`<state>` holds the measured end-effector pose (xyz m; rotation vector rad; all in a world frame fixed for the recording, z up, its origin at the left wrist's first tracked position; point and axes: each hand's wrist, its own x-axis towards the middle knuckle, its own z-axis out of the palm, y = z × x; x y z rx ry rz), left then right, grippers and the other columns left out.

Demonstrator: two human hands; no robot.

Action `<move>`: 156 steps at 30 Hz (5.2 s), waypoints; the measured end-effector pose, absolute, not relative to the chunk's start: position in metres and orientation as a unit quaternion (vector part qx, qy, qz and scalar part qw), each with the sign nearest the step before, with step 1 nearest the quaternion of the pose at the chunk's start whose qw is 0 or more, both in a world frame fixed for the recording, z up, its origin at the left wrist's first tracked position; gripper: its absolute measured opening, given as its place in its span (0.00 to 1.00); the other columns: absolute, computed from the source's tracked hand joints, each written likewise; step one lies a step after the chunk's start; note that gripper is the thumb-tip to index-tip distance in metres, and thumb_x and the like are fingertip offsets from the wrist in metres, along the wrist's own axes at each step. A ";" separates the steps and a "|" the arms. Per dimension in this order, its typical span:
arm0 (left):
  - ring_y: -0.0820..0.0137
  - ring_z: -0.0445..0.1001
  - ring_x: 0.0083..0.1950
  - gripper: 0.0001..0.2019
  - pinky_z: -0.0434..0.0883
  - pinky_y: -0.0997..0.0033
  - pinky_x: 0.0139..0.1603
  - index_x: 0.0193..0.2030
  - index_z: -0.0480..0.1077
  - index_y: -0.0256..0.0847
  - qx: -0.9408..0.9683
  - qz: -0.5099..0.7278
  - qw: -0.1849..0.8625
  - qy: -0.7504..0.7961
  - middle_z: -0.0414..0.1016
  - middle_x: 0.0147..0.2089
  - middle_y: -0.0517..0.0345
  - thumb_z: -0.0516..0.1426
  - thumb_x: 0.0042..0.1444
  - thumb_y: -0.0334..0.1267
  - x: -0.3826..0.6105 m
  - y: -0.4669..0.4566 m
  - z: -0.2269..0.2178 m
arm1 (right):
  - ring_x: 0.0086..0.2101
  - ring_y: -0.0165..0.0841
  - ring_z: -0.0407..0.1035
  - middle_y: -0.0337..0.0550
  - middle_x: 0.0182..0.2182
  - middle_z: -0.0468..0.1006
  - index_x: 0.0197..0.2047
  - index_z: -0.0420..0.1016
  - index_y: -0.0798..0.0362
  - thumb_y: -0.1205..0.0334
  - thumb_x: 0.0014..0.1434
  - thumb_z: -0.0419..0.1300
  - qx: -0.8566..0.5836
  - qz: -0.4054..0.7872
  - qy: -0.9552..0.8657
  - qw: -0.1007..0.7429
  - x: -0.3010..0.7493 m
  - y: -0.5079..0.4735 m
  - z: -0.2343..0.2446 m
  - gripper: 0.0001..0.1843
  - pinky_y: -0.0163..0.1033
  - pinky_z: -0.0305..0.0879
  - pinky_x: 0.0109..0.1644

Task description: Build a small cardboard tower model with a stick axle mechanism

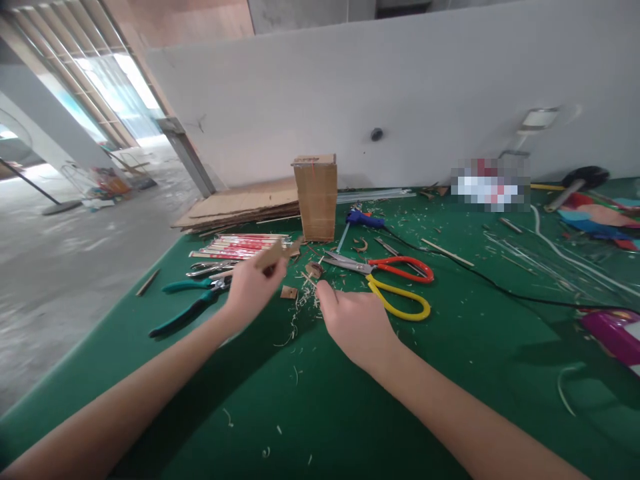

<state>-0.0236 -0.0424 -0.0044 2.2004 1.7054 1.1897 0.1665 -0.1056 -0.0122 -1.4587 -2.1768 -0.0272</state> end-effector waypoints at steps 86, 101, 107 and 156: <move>0.62 0.69 0.44 0.22 0.66 0.66 0.39 0.48 0.68 0.40 0.910 -0.022 0.090 0.405 0.70 0.42 0.51 0.50 0.45 0.25 -0.071 -0.038 0.043 | 0.37 0.32 0.69 0.45 0.41 0.69 0.38 0.72 0.51 0.64 0.59 0.54 -0.445 0.218 -0.763 0.414 0.191 -0.072 -0.015 0.06 0.42 0.70 0.41; 0.71 0.76 0.39 0.13 0.77 0.64 0.42 0.44 0.66 0.39 0.488 0.442 0.648 0.382 0.74 0.39 0.55 0.57 0.51 0.27 -0.028 -0.052 0.011 | 0.42 0.34 0.71 0.43 0.40 0.75 0.35 0.73 0.49 0.62 0.58 0.57 -0.393 0.230 -0.770 0.448 0.199 -0.084 0.004 0.04 0.44 0.72 0.45; 0.73 0.76 0.33 0.07 0.77 0.59 0.43 0.37 0.61 0.39 0.420 0.450 0.661 0.429 0.74 0.35 0.57 0.56 0.53 0.27 -0.024 -0.060 -0.005 | 0.40 0.35 0.70 0.47 0.43 0.71 0.35 0.73 0.51 0.62 0.57 0.56 -0.449 0.175 -0.740 0.469 0.197 -0.078 -0.001 0.05 0.42 0.73 0.38; 0.65 0.74 0.52 0.19 0.72 0.63 0.53 0.54 0.64 0.33 0.649 0.426 0.518 0.360 0.75 0.50 0.45 0.56 0.54 0.31 -0.013 -0.085 -0.007 | 0.41 0.33 0.68 0.45 0.38 0.74 0.39 0.69 0.51 0.65 0.59 0.58 -0.373 0.009 -0.817 0.440 0.173 -0.094 -0.011 0.04 0.43 0.67 0.45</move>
